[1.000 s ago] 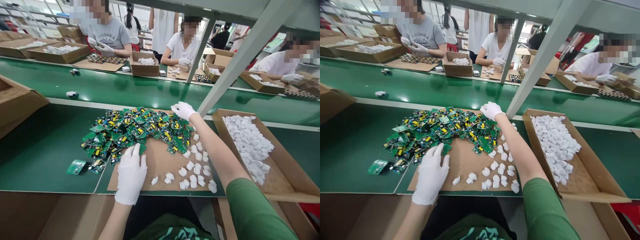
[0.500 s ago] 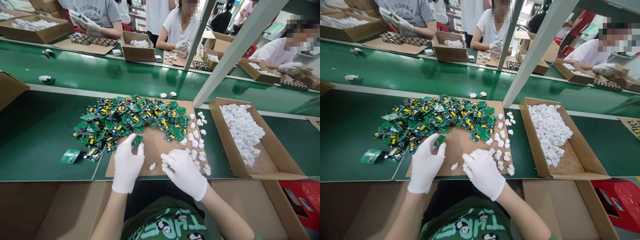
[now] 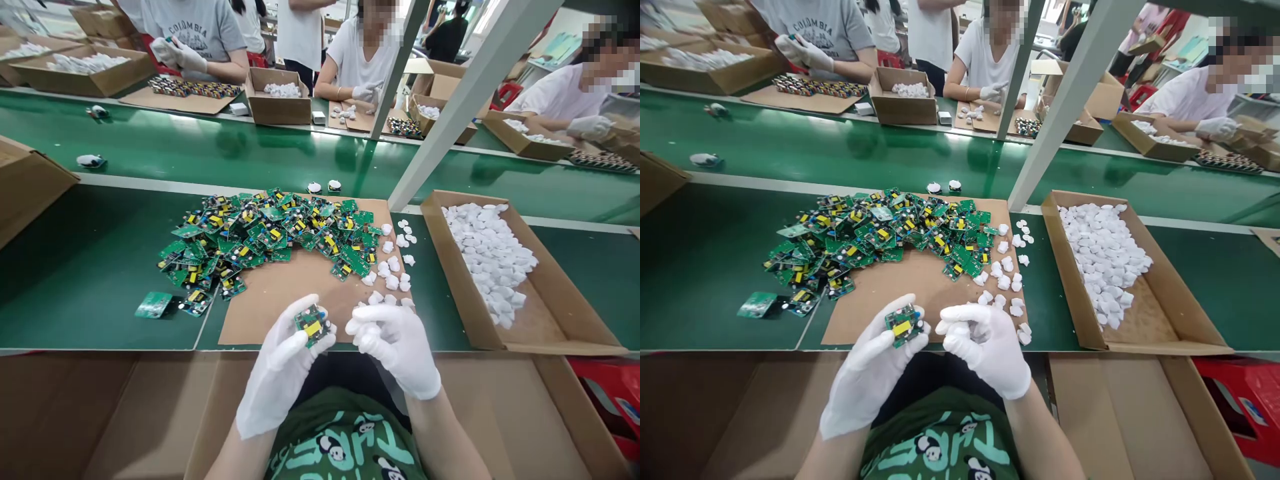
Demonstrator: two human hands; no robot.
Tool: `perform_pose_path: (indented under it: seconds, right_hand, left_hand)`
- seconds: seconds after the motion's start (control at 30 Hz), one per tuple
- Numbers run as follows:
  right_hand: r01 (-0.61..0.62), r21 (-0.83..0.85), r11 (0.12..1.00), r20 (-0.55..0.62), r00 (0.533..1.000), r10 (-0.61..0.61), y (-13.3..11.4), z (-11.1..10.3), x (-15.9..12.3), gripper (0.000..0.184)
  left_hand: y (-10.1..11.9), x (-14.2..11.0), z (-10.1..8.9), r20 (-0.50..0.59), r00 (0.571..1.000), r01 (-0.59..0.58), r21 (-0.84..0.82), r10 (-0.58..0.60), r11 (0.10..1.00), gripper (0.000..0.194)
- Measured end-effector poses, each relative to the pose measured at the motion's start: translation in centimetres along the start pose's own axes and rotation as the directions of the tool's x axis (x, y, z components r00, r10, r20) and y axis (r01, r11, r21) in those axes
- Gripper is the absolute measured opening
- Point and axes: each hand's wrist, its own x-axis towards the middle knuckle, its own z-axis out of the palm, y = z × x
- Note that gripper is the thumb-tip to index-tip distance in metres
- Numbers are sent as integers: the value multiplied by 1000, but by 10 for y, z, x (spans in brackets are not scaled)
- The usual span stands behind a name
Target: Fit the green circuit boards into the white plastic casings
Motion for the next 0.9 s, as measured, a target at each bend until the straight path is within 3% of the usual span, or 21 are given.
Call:
perform_pose_path:
  seconds: [0.13, 0.23, 0.4, 0.5, 0.63, 0.7, 0.77, 0.9]
  right_hand:
    - [57, 35, 998, -128, 990, -52, -1, -1, -6, 13]
    - [86, 44, 995, -177, 981, -77, -1, 0, -6, 20]
    - [60, -76, 995, -86, 994, -66, -8, 4, -4, 16]
    - [173, -228, 958, 10, 984, -175, -16, 6, -4, 10]
    - [284, -314, 906, 105, 959, -264, -21, 8, -7, 16]
    - [270, -332, 904, 98, 963, -252, -20, 10, -10, 22]
    - [181, -303, 936, 40, 983, -177, -19, 11, -13, 28]
    - [-1, -219, 976, -29, 1000, -5, -21, 13, -13, 24]
  left_hand:
    - [-1, -1, 7, 113, 991, 81, -72, -72, 994, 39]
    - [-4, -2, 8, 175, 981, 101, -57, -90, 993, 43]
    - [-10, -4, 5, 93, 995, -51, 219, 32, 974, 46]
    - [-11, -4, 6, 41, 992, -123, 408, 116, 905, 51]
    - [-11, -4, 11, 51, 988, -154, 424, 147, 892, 48]
    - [-11, -3, 13, 80, 984, -175, 377, 156, 909, 47]
    - [-11, -1, 15, 73, 983, -183, 362, 168, 914, 46]
    - [-14, 2, 13, -20, 984, -146, 481, 177, 864, 44]
